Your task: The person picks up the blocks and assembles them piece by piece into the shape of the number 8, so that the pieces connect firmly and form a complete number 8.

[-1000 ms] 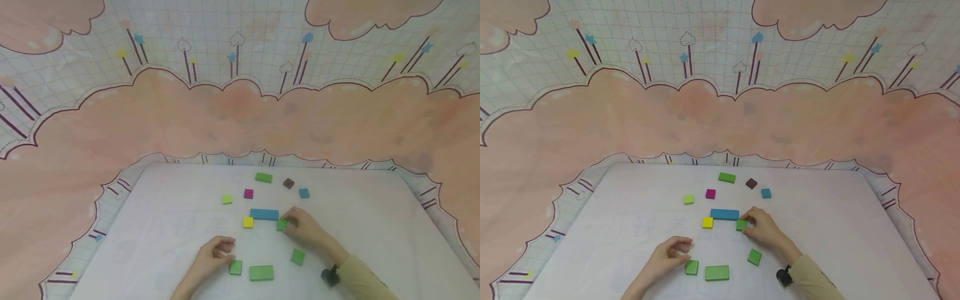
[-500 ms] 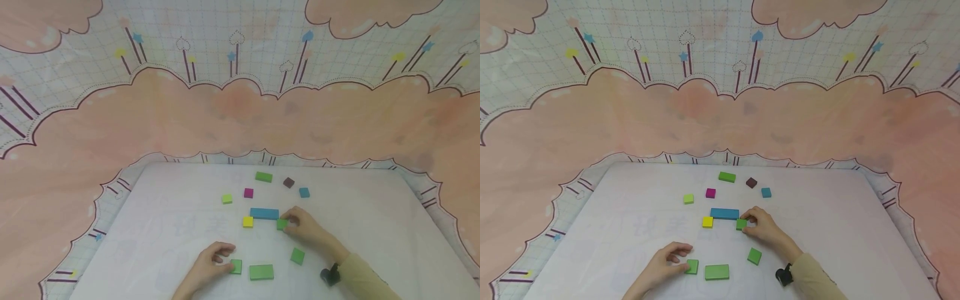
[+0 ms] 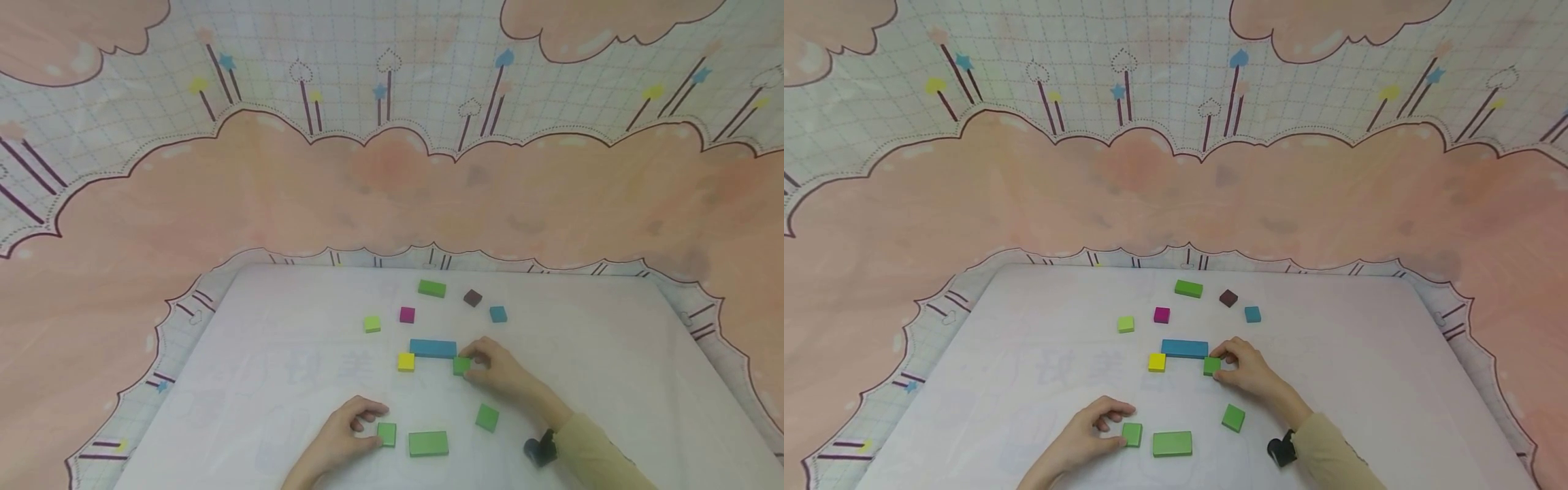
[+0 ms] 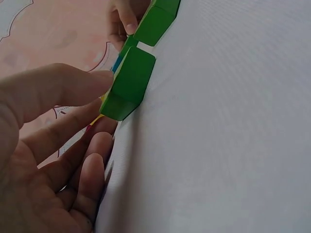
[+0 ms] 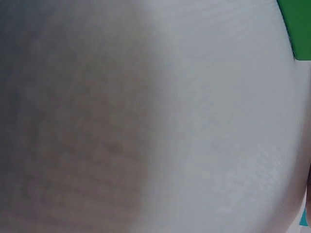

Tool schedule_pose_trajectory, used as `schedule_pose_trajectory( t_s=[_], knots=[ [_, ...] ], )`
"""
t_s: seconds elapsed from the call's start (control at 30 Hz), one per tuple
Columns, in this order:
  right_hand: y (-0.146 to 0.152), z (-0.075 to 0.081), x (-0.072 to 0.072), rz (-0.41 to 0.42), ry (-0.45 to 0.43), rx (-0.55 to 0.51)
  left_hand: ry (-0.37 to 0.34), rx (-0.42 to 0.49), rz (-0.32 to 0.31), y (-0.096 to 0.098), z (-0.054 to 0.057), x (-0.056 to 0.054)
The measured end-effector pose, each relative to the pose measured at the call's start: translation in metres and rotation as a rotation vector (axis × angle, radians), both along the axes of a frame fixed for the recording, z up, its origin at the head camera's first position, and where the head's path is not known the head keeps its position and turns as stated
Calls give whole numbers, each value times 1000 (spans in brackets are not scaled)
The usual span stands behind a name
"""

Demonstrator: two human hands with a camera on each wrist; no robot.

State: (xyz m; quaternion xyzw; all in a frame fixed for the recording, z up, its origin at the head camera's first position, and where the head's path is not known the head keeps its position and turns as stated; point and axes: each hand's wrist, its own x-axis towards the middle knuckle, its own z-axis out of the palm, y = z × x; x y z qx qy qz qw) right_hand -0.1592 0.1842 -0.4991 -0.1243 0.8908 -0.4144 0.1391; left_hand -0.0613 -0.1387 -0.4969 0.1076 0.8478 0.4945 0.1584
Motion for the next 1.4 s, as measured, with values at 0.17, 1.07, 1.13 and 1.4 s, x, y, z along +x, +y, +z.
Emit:
schedule_pose_trajectory(
  t_s=[0.17, 1.07, 1.13, 1.4],
  knots=[
    [1, 0, 0, 24, 19, -9, 7, -4, -15, 1, 0, 0],
    [0, 2, 0, 16, 14, 5, 33, -12, -73, -3, -5, 2],
    [-1, 2, 0, 15, 13, 3, 26, -14, -70, -3, -5, 2],
    [-1, 3, -1, 12, 3, -10, 26, -17, -62, -3, -5, 1]
  ],
)
